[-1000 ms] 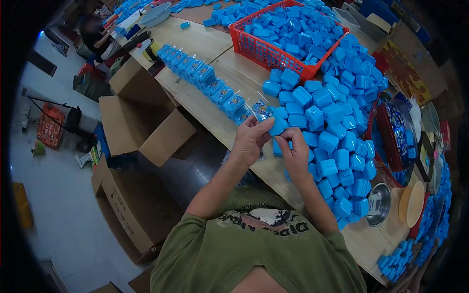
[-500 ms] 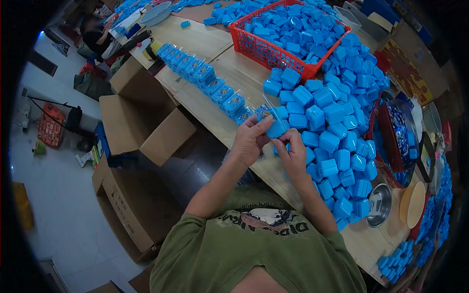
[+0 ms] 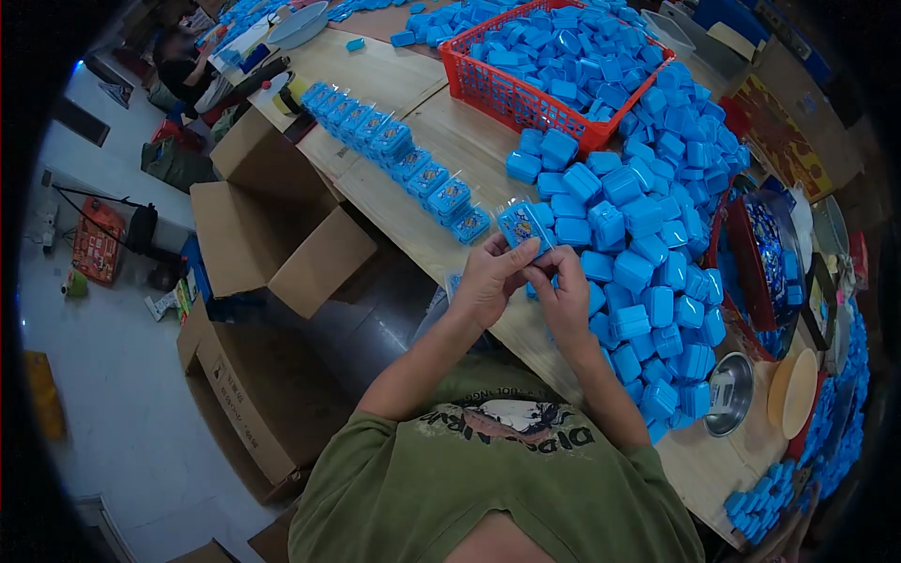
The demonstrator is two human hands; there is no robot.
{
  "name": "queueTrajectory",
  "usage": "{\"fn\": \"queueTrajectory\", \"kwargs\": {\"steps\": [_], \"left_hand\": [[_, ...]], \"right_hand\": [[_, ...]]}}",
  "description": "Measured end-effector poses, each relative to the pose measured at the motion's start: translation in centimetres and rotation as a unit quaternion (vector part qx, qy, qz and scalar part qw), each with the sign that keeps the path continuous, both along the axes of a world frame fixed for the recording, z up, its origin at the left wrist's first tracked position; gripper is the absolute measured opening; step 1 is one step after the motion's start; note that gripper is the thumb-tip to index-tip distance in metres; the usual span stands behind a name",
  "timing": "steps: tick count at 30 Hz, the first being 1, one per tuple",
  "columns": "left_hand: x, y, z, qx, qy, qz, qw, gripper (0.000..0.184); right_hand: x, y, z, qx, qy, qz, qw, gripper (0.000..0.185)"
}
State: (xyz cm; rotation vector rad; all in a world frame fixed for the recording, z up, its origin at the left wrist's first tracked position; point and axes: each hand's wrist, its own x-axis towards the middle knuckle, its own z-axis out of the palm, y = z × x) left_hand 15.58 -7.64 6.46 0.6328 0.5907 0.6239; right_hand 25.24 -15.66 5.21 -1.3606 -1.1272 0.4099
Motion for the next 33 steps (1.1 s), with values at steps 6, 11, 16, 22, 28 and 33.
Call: {"fn": "queueTrajectory", "kwargs": {"steps": [6,11,16,22,28,33], "left_hand": [[-0.5,0.2,0.0,-0.001,-0.022,-0.015,1.0,0.033],[-1.7,1.3,0.7,-0.001,-0.022,-0.032,0.999,0.039],[-4.1,2.9,2.2,0.033,0.057,-0.078,0.995,0.048],[-6.6,4.6,2.3,0.062,0.087,-0.123,0.987,0.058],[-9.5,7.1,1.1,0.038,0.089,-0.115,0.989,0.057],[-12.6,7.9,0.0,0.018,0.039,-0.045,0.998,0.057]], "right_hand": [[-0.4,0.2,0.1,-0.007,0.013,0.005,1.0,0.018],[0.6,-0.1,0.3,-0.046,-0.077,0.015,0.996,0.035],[1.4,1.6,3.0,-0.024,-0.305,0.0,0.952,0.083],[0.3,5.3,4.3,-0.05,-0.282,0.159,0.945,0.107],[-1.7,9.7,2.7,-0.061,-0.269,0.155,0.949,0.105],[-3.2,16.9,0.7,-0.06,-0.156,-0.001,0.986,0.1]]}}
